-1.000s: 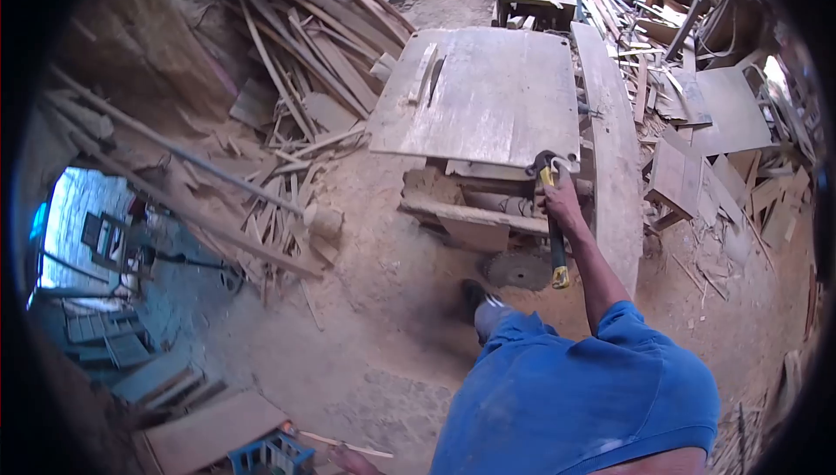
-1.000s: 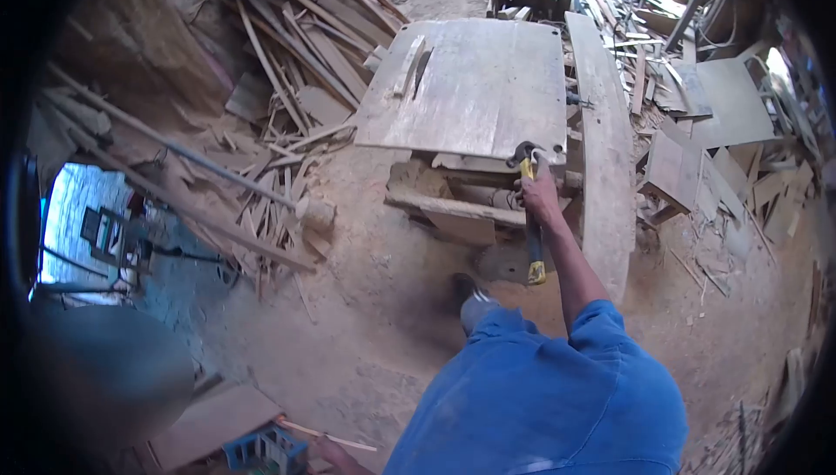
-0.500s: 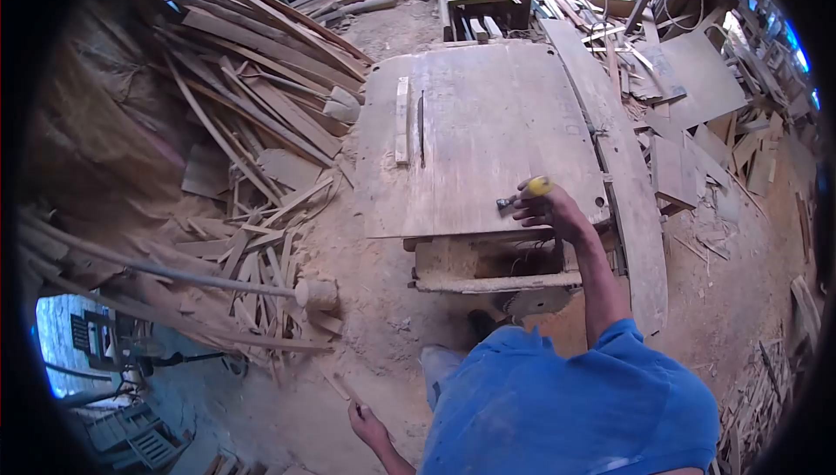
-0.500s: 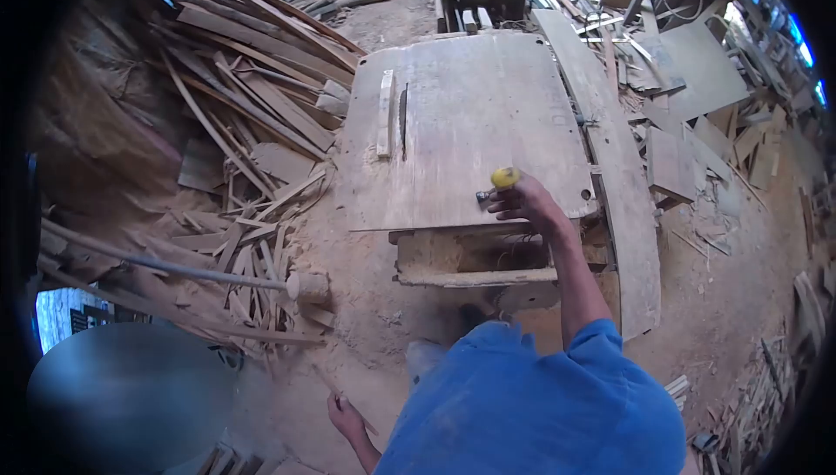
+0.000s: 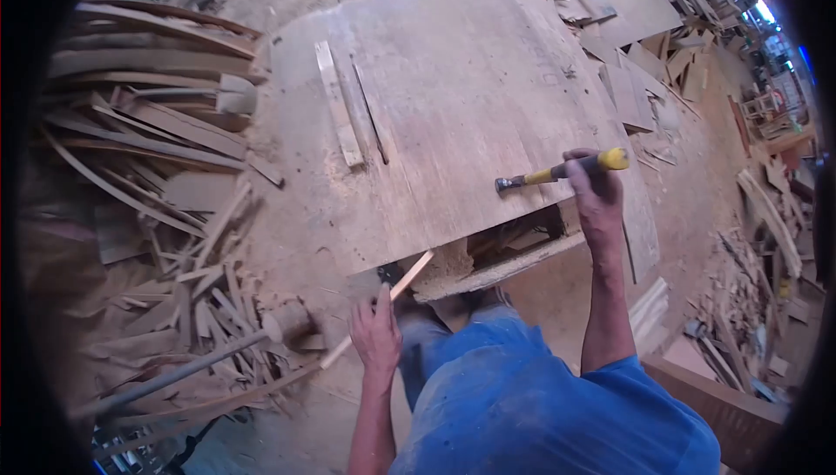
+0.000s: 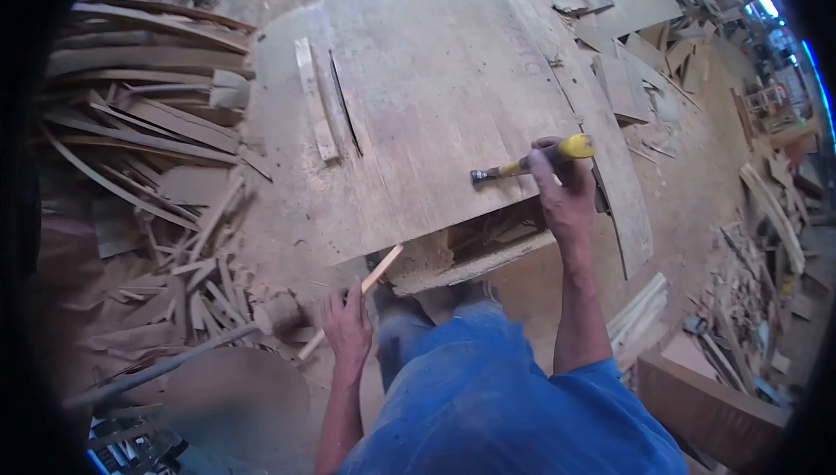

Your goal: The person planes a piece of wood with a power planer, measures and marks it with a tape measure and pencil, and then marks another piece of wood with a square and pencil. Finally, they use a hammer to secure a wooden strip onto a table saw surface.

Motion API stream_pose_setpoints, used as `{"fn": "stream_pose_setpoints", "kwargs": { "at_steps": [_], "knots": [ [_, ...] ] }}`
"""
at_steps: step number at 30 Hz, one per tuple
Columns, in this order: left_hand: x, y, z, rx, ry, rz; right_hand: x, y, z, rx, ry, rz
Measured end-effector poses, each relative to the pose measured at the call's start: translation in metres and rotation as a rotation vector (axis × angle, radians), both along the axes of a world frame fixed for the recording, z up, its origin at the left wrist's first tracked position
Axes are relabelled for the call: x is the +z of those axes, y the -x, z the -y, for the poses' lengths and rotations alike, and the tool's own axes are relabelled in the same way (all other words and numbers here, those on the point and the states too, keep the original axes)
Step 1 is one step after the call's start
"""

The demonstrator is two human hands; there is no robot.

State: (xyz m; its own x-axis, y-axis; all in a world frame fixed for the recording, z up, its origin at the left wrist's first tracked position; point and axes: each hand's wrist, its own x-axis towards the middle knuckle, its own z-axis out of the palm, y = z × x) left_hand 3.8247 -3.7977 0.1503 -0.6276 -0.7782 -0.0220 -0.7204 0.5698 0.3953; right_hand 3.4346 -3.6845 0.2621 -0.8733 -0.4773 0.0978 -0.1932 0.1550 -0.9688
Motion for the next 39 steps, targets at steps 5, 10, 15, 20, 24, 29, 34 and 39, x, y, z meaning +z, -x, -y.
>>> {"fn": "stream_pose_setpoints", "kwargs": {
  "at_steps": [5,10,15,20,24,29,34,39],
  "knots": [
    [-0.001,0.039,0.057,-0.202,-0.123,-0.032,-0.004,-0.019,0.03,-0.146,-0.086,-0.139],
    [-0.014,0.059,0.076,-0.329,-0.25,-0.066,-0.02,-0.042,0.041,-0.195,-0.038,-0.237],
    [-0.031,0.096,0.088,-0.374,-0.325,-0.124,-0.02,-0.05,0.052,-0.226,0.15,-0.177],
    [-0.043,0.17,0.1,-0.411,-0.227,-0.224,0.007,-0.036,0.062,-0.233,0.357,-0.092],
    [-0.056,0.205,0.111,-0.422,-0.168,-0.279,0.048,-0.06,0.106,-0.102,0.428,-0.141],
    [-0.061,0.159,0.164,-0.355,0.02,-0.347,0.073,-0.077,0.164,0.067,0.499,-0.079],
    [-0.059,0.113,0.261,-0.085,0.051,-0.223,0.039,-0.077,0.227,0.332,0.469,0.059],
    [-0.073,0.114,0.303,-0.273,0.14,-0.144,0.002,-0.099,0.319,0.291,0.192,0.316]
  ]
}}
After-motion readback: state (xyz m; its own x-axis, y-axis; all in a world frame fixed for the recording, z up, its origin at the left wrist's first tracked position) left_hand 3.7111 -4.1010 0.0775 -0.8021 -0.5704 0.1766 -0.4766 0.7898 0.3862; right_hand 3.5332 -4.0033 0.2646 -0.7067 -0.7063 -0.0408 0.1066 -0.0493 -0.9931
